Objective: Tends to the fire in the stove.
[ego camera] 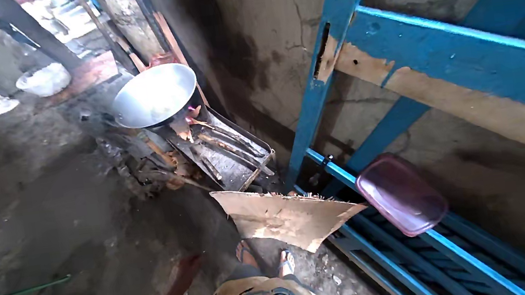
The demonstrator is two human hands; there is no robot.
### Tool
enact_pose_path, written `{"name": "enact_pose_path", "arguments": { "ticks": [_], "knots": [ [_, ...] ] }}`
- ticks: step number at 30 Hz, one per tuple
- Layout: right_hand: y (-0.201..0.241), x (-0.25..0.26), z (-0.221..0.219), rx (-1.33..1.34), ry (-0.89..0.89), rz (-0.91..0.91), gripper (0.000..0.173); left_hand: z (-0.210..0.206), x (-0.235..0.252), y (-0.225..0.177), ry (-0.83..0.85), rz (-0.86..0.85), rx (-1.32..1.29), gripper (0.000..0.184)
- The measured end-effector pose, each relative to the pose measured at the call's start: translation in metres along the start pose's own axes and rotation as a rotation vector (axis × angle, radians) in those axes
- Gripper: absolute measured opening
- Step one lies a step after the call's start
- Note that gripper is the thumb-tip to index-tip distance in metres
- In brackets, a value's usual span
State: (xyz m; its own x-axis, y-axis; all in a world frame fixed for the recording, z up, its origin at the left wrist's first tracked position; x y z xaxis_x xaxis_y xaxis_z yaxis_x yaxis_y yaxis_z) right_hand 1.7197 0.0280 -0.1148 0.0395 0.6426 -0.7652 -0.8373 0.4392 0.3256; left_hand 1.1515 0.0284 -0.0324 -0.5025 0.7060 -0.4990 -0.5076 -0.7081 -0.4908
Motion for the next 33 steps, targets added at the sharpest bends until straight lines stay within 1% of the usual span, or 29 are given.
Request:
{"name": "enact_pose_path", "arguments": {
  "ticks": [2, 4, 6, 8, 10, 12, 15, 17, 20, 22, 25, 27, 29, 31, 33],
  "knots": [
    [0.020, 0.004, 0.013, -0.019, -0.028, 0.030, 0.039, 0.010, -0.002, -0.042, -0.056, -0.108, 0.025, 0.033],
    [0.045, 0.006, 0.030, -0.022, -0.089, 0.086, 0.036, 0.015, -0.003, -0.075, -0.107, -0.174, -0.038, 0.031],
    [0.075, 0.008, 0.050, -0.029, -0.155, 0.162, 0.036, 0.020, 0.001, -0.106, -0.160, -0.276, -0.115, 0.030],
    [0.109, 0.005, 0.068, -0.027, -0.206, 0.247, 0.036, 0.027, 0.004, -0.129, -0.233, -0.354, -0.176, 0.030],
    [0.142, -0.001, 0.083, -0.035, -0.245, 0.321, 0.036, 0.034, 0.007, -0.150, -0.303, -0.378, -0.232, 0.029],
    [0.169, -0.009, 0.094, -0.013, -0.273, 0.390, 0.035, 0.037, 0.010, -0.167, -0.335, -0.422, -0.265, 0.027],
    [0.201, -0.018, 0.100, 0.028, -0.277, 0.474, 0.035, 0.028, 0.012, -0.197, -0.307, -0.529, -0.246, 0.026],
    [0.218, -0.020, 0.099, 0.037, -0.289, 0.522, 0.034, 0.014, 0.011, -0.220, -0.235, -0.585, -0.188, 0.028],
    [0.249, -0.018, 0.110, 0.021, -0.376, 0.589, 0.033, -0.015, 0.010, -0.254, -0.087, -0.589, -0.057, 0.034],
    [0.269, -0.013, 0.124, 0.014, -0.453, 0.607, 0.033, -0.036, 0.016, -0.269, -0.025, -0.579, 0.008, 0.041],
    [0.285, -0.002, 0.148, 0.027, -0.538, 0.588, 0.034, -0.059, 0.028, -0.281, 0.021, -0.551, 0.080, 0.050],
    [0.284, 0.001, 0.160, 0.064, -0.595, 0.584, 0.033, -0.067, 0.032, -0.284, 0.022, -0.540, 0.135, 0.046],
    [0.276, 0.003, 0.164, 0.080, -0.615, 0.575, 0.033, -0.072, 0.031, -0.284, 0.023, -0.551, 0.189, 0.041],
    [0.263, 0.006, 0.163, 0.065, -0.599, 0.544, 0.034, -0.072, 0.027, -0.285, 0.020, -0.581, 0.192, 0.042],
    [0.250, 0.010, 0.162, 0.053, -0.581, 0.491, 0.034, -0.060, 0.023, -0.291, -0.073, -0.637, 0.141, 0.045]
  ]
}}
Point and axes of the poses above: each hand's wrist, its own x-axis towards the middle knuckle, its own z-axis out of the back of the hand, y = z × x, the point moved 8 cm from there along x, towards the middle knuckle, and after that the axes turned 9 degrees about -y, right-handed, at the moved point
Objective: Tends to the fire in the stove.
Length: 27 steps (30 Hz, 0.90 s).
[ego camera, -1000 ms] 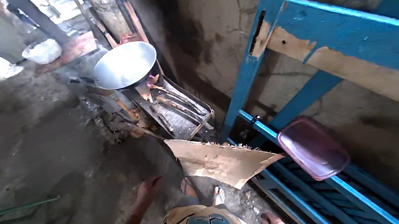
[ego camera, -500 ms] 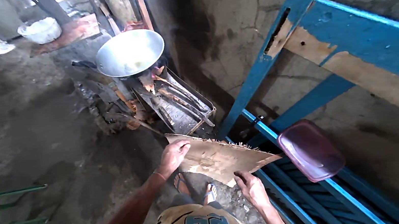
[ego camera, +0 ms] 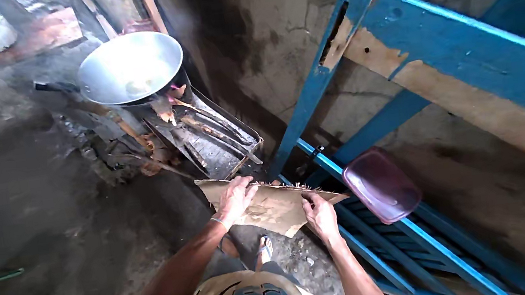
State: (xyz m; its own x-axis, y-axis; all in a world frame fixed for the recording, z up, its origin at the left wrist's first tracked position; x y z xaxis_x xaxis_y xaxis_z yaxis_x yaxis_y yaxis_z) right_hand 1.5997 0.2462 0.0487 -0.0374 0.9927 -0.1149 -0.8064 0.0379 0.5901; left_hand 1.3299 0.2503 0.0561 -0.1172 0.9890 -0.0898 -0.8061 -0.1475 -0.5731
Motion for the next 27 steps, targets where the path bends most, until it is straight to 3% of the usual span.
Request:
{"name": "enact_pose_path", "arguments": {
  "ticks": [3, 9, 12, 15, 17, 21, 27],
  "knots": [
    [-0.019, -0.006, -0.005, -0.014, 0.025, -0.067, 0.034, 0.032, 0.008, 0.001, -0.161, -0.093, 0.132, 0.039],
    [-0.080, -0.032, -0.012, 0.011, 0.043, -0.259, 0.033, 0.027, 0.016, 0.034, 0.207, -0.117, 0.421, 0.039],
    [-0.116, -0.054, -0.003, 0.292, -0.120, -0.482, 0.034, 0.022, -0.014, 0.031, 0.297, -0.193, 0.428, 0.035],
    [-0.154, -0.085, 0.008, 0.682, -0.361, -0.769, 0.045, 0.013, -0.058, 0.037, 0.330, -0.250, 0.386, 0.030],
    [-0.167, -0.101, 0.015, 0.816, -0.423, -0.891, 0.053, 0.012, -0.087, 0.043, 0.333, -0.259, 0.327, 0.027],
    [-0.181, -0.121, 0.020, 0.890, -0.436, -0.949, 0.056, 0.014, -0.138, 0.052, 0.424, -0.245, 0.296, 0.025],
    [-0.189, -0.151, 0.011, 0.834, -0.353, -0.941, 0.031, 0.010, -0.183, 0.072, 0.470, -0.137, 0.198, 0.021]
  ]
}}
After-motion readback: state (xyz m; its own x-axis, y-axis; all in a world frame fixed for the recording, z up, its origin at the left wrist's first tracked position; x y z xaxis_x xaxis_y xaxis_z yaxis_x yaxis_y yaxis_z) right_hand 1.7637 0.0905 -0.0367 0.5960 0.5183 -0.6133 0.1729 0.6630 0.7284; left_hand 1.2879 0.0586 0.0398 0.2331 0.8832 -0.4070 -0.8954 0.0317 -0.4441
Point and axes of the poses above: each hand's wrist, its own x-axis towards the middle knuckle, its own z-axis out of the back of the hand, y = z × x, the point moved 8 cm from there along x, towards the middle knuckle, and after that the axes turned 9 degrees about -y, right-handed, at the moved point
